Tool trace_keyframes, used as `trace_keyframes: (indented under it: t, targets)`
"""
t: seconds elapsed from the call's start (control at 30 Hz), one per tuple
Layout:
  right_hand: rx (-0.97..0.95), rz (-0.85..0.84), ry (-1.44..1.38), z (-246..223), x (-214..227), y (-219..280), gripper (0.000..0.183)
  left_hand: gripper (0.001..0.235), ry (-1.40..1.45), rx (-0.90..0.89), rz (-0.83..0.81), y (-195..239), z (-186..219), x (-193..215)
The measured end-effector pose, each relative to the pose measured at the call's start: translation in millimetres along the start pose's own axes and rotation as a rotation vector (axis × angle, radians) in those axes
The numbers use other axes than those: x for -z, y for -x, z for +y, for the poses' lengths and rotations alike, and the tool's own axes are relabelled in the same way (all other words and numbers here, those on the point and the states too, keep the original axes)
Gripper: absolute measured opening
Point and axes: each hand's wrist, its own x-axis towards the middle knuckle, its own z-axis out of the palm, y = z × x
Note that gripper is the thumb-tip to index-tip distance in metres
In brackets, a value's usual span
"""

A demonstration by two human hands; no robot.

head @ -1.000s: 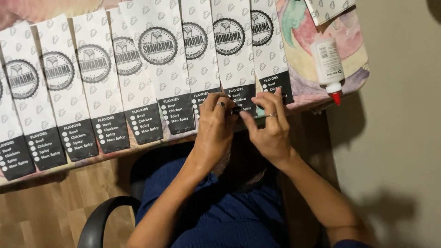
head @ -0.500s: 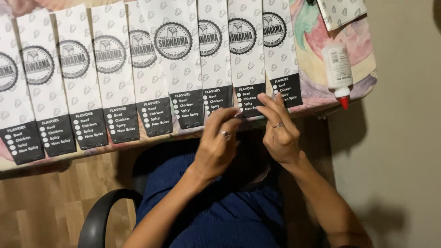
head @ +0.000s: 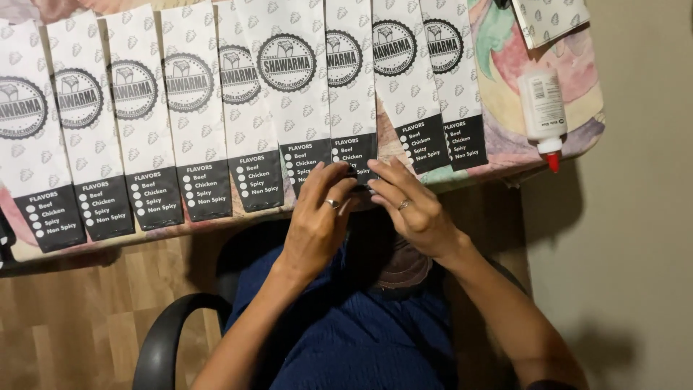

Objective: Folding and gluing paper food bags at a workstation

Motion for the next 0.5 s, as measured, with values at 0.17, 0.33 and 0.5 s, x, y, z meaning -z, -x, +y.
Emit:
trace_keyframes:
  t: [0.17,0.33,0.5]
  targets:
    - [-0.017,-0.004,-0.025,5,11,0,0.017,0.013,0.062,0.026,0.016,7,-1,-7]
    - [0.031,0.016,-0.037,9,11,3,0.012,0.006,0.068,-0.039,0.009,5,-5,-4]
    - [0.039,0.021,-0.054,9,9,1,0.010,0.005,0.068,-0.092,0.011,0,-6,0]
